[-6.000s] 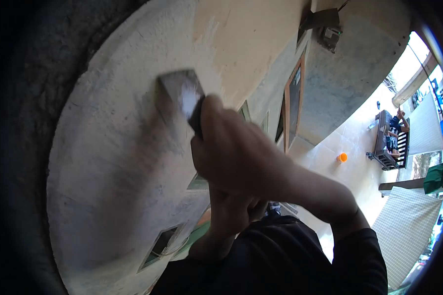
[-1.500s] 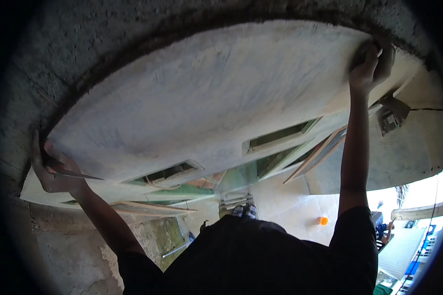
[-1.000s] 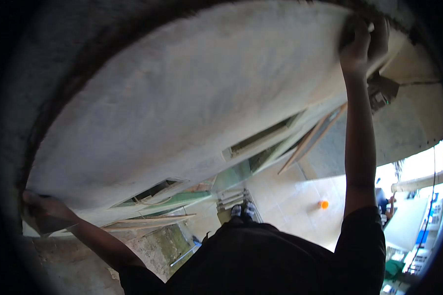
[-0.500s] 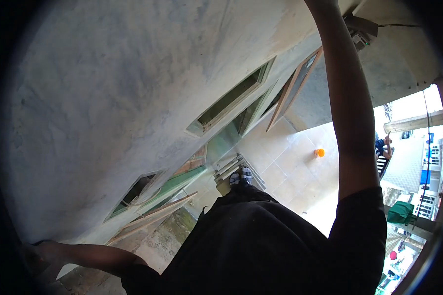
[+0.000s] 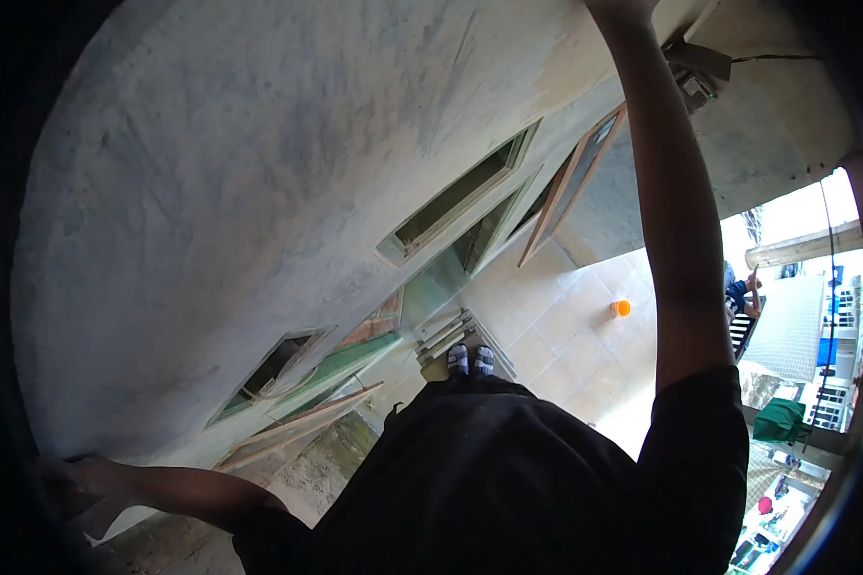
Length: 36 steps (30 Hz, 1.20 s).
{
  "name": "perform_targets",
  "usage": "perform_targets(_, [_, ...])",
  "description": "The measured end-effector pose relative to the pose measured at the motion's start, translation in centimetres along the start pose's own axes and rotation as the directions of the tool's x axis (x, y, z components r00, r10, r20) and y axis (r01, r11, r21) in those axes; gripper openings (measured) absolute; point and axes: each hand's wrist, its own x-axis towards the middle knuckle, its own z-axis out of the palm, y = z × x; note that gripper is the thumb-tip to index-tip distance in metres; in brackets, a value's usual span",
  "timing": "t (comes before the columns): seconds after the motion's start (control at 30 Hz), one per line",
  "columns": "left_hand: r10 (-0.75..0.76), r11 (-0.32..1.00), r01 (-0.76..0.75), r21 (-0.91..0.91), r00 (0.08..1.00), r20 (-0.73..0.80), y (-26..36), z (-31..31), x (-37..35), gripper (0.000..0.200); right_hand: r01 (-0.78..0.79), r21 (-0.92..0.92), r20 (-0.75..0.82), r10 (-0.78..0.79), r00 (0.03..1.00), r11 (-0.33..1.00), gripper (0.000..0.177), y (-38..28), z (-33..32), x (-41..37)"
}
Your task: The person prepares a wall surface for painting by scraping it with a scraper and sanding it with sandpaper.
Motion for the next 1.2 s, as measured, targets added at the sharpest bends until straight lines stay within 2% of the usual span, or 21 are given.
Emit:
perform_targets(0.03, [0.011,1.0,-0.011,0.002,1.0,0.023,0.0,0.1,-0.2,0.035,0.01,-0.001,-0.004,-0.01,1.0,1.0,0.012,-0.6,-0.7,0.4])
perform_targets(0.07, [-0.09,0.992,0.094,-0.084,0.994,0.058,1.1,-1.1,1.0,0.035,-0.134,0.282,0.199,0.079,0.977,0.95,0.012,-1.4,-1.8,0.8])
perform_targets(0.13, [-0.182,0.966,0.197,-0.17,0.978,0.098,2.5,-2.8,2.9,0.035,-0.241,0.202,0.074,0.231,0.97,0.949,0.012,-1.2,-0.4,0.2])
perform_targets(0.17, [-0.169,0.979,0.181,-0.089,0.976,0.135,3.1,-3.7,3.4,0.035,-0.3,0.174,0.011,0.303,0.953,0.938,0.013,-1.0,0.3,-0.1])
perform_targets(0.23, [-0.161,0.986,0.166,-0.012,0.971,0.174,3.6,-4.2,3.5,0.035,-0.044,-0.015,-0.019,0.043,0.999,0.999,0.013,-0.5,0.1,0.1])
perform_targets(0.33, [-0.222,0.972,0.234,-0.033,0.952,0.211,3.2,-4.1,2.9,0.035,-0.051,-0.024,-0.021,0.05,0.999,0.998,0.014,-0.5,0.2,0.1])
perform_targets(0.43, [-0.152,0.987,0.14,0.077,0.97,0.188,3.2,-3.9,3.3,0.036,-0.024,-0.045,-0.035,0.023,0.999,0.999,0.015,-0.3,0.3,0.0])
perform_targets(0.5, [-0.161,0.987,0.162,0.01,0.971,0.176,4.2,-5.0,4.8,0.031,0.017,-0.068,-0.051,-0.02,0.998,0.998,0.015,-0.3,0.4,0.2])
perform_targets(0.53, [-0.169,0.985,0.174,-0.011,0.971,0.17,4.5,-5.1,5.2,0.031,-0.044,-0.029,-0.046,0.043,0.998,0.999,0.016,-0.5,0.3,0.0])
perform_targets(0.57, [-0.084,0.995,0.076,0.059,0.985,0.15,4.0,-4.7,4.9,0.032,-0.106,0.01,-0.039,0.106,0.994,0.994,0.016,-0.6,0.2,0.0])
perform_targets(0.63, [-0.005,0.991,-0.013,0.134,0.991,0.131,2.8,-3.8,3.5,0.034,-0.079,-0.026,-0.033,0.079,0.996,0.996,0.016,-0.4,-0.1,0.1])
perform_targets(0.7, [0.027,0.985,-0.055,0.166,0.986,0.165,2.2,-3.4,2.6,0.034,0.017,-0.071,-0.015,-0.018,1.0,0.997,0.016,0.1,-0.2,0.2])
perform_targets(0.73, [0.034,0.982,-0.066,0.176,0.984,0.175,2.3,-3.6,2.7,0.035,-0.053,-0.038,-0.019,0.053,0.998,0.998,0.017,-0.1,-0.2,0.1])
perform_targets(0.77, [0.055,0.978,-0.098,0.182,0.973,0.225,2.6,-4.7,3.6,0.034,-0.047,-0.044,-0.021,0.046,0.999,0.998,0.017,-0.2,-0.2,0.1])
perform_targets(0.87, [0.042,0.978,-0.106,0.181,0.945,0.324,-1.0,-1.3,-2.2,0.032,0.011,-0.095,0.022,-0.009,1.0,0.995,0.02,-0.3,-0.6,0.4])
perform_targets(0.93, [0.007,0.981,-0.077,0.179,0.931,0.366,-1.2,-0.8,-3.2,0.031,0.056,-0.097,0.012,-0.055,0.998,0.994,0.019,0.0,-0.7,0.6])
perform_targets(1.0, [0.126,0.921,-0.226,0.317,0.944,0.306,1.4,-5.4,1.9,0.029,0.08,-0.107,0.017,-0.079,0.997,0.991,0.016,0.1,-0.9,0.5])
perform_targets(1.1, [0.029,0.905,-0.144,0.4,0.96,0.28,2.7,-6.4,2.3,0.039,0.069,-0.086,-0.001,-0.07,0.998,0.994,0.014,0.1,-0.9,0.4])
perform_targets(1.13, [-0.162,0.96,0.092,0.263,0.952,0.258,3.4,-6.9,2.5,0.038,0.069,-0.085,-0.008,-0.069,0.998,0.994,0.014,0.0,-0.8,0.3])
perform_targets(1.17, [-0.344,0.939,0.326,0.11,0.901,0.265,4.3,-7.2,2.9,0.037,0.064,-0.095,-0.014,-0.066,0.998,0.993,0.014,-0.1,-0.7,0.2])
perform_targets(1.2, [-0.426,0.898,0.439,0.021,0.858,0.285,4.8,-7.1,3.1,0.036,0.057,-0.103,-0.02,-0.06,0.998,0.993,0.014,-0.2,-0.7,0.2])
